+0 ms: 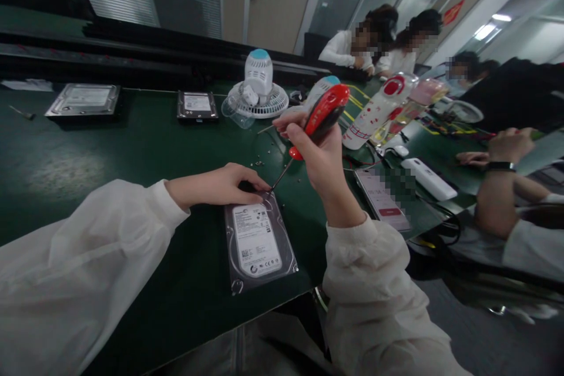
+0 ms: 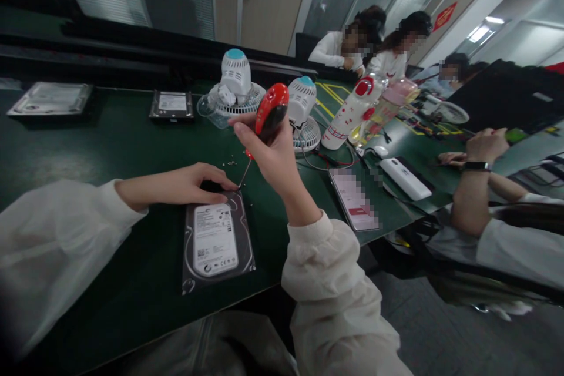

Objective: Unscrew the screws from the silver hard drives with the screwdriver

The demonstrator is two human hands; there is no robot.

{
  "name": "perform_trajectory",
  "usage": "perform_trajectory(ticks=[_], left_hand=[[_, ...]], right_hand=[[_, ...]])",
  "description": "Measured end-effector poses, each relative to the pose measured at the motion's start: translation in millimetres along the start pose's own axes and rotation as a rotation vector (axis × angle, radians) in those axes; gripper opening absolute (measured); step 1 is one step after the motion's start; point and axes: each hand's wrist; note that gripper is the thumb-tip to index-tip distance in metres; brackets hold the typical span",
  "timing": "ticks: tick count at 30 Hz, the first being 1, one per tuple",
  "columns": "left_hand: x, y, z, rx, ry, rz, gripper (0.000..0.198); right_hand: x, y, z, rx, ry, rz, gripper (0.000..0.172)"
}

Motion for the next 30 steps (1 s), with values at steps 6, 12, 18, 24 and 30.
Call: perform_trajectory(ticks=[6, 12, 18, 24, 30], left_hand=[[7, 1, 2.6, 0.0, -0.01, 0.006, 0.042], [3, 0, 1.9, 0.011, -0.027, -0.038, 0.044], [1, 1, 1.6, 0.005, -0.033, 0.009, 0.039], [3, 0, 1.7, 0.005, -0.025, -0.018, 0.042], [0, -1, 0.9, 0.013, -0.05, -0.012, 0.041]], right_hand=[[-3, 0, -4, 0.044, 0.191, 0.035, 0.037], [-5, 2, -3, -0.002, 0.072, -0.022, 0.033], [-3, 1, -2, 0.005, 0.059, -0.024, 0.039], [2, 2, -4, 0.0, 0.094, -0.012, 0.03], [6, 3, 1, -0.068, -0.016, -0.032, 0.03]])
Point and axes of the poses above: each hand's wrist, its own y-axis towards the middle knuckle, its own z-axis out of the palm, x = y × z, and after that the axes turned 8 degrees about y, right-handed
